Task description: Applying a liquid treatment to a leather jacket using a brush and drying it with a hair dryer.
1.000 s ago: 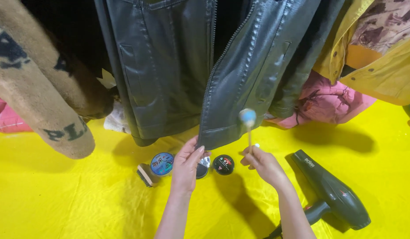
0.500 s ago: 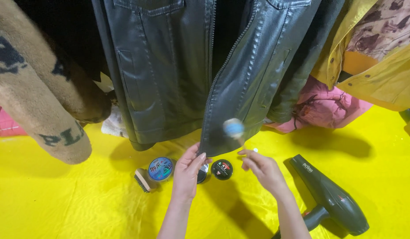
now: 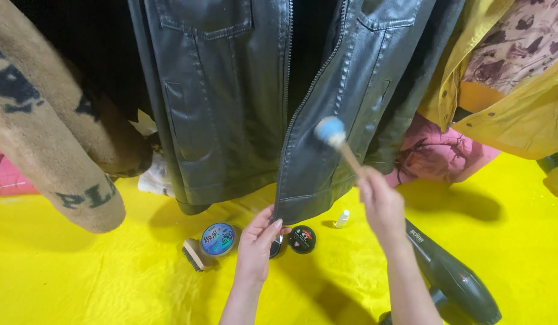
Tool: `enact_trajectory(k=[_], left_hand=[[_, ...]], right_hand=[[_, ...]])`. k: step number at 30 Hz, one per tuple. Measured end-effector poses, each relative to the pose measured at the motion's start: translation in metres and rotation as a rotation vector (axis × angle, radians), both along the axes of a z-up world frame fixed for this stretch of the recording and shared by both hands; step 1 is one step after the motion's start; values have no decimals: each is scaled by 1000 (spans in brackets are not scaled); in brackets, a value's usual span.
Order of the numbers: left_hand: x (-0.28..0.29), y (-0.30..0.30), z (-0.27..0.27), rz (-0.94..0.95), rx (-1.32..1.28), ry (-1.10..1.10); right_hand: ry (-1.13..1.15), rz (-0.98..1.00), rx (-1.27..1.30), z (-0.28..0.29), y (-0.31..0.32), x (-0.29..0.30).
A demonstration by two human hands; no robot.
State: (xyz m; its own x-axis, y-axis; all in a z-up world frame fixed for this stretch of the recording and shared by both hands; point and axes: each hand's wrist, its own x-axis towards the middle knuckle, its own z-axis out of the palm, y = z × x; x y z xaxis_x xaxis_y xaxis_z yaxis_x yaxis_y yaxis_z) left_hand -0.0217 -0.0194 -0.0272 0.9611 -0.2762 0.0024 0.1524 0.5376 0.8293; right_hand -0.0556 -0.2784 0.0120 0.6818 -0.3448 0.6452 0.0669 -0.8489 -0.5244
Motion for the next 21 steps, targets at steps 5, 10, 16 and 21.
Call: enact_trajectory(k=[5, 10, 16, 21], left_hand=[[-1, 3, 4, 0, 7, 0], [-3, 3, 7, 6, 7, -1], [-1, 5, 4, 14, -9, -10], [-3, 5, 5, 4, 2, 6]], right_hand=[[41, 22, -126, 49, 17, -2], [-82, 96, -110, 62, 10, 6], [-70, 130, -242, 52, 7, 0], [-149, 10, -5, 47, -10, -3]])
